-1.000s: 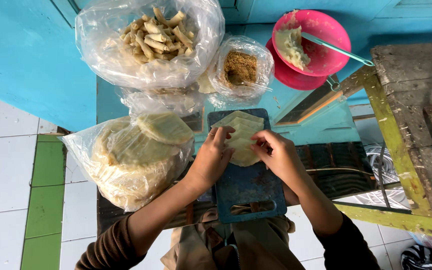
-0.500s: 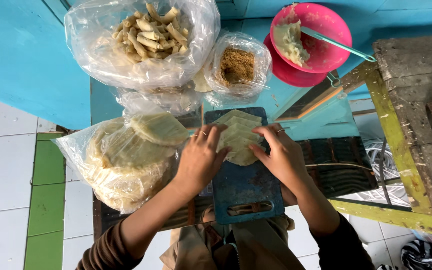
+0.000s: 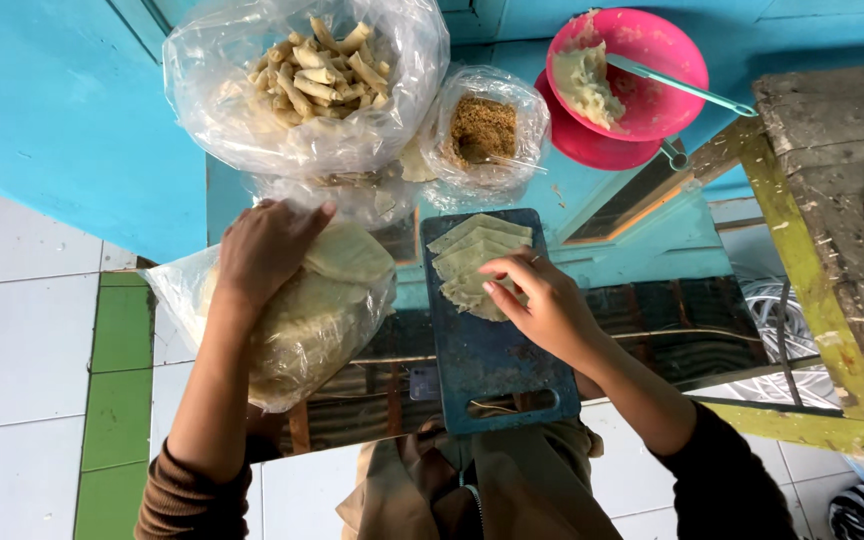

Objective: The person takes thin dough wrappers from a stack, spoons brown filling onto a wrapper, folds and rolls the wrapper around the filling, and places the finished roll on a board with other completed rolls. They occasionally use a plastic spatula to scoop filling from a pink bowl and take new wrappers from a plastic-wrapped stack.

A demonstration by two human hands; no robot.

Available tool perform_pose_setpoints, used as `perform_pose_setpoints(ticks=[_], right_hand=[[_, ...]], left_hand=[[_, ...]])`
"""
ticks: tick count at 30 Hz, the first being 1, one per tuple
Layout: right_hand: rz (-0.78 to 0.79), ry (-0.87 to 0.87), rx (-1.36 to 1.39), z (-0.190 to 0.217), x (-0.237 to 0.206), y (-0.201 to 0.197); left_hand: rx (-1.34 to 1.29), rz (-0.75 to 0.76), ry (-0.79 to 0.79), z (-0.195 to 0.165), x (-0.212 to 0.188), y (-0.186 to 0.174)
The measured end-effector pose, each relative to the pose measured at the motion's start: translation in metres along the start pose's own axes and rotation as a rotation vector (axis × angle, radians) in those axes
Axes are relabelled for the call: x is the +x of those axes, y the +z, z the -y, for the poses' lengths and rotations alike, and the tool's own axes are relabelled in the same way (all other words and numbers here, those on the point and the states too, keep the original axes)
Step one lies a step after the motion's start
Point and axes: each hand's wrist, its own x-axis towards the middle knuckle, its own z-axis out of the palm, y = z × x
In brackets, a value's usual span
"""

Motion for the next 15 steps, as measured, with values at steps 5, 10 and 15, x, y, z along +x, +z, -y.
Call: perform_pose_setpoints(ticks=[5,10,15], right_hand=[[0.208,0.035,0.167,0.010,0.025,0.019],[0.287,0.060,0.556,0.007,0.081,0.056],[0.507,0.678,1.098,0.008,0.134,0.089]], left_hand=[[-0.644,0.098,-0.112,-0.003,0.001,0.000],[-1.353,0.107,0.234,0.008,-0.021,-0.012],[-1.375,0.102,0.325,0.016,-0.027,-0.011]])
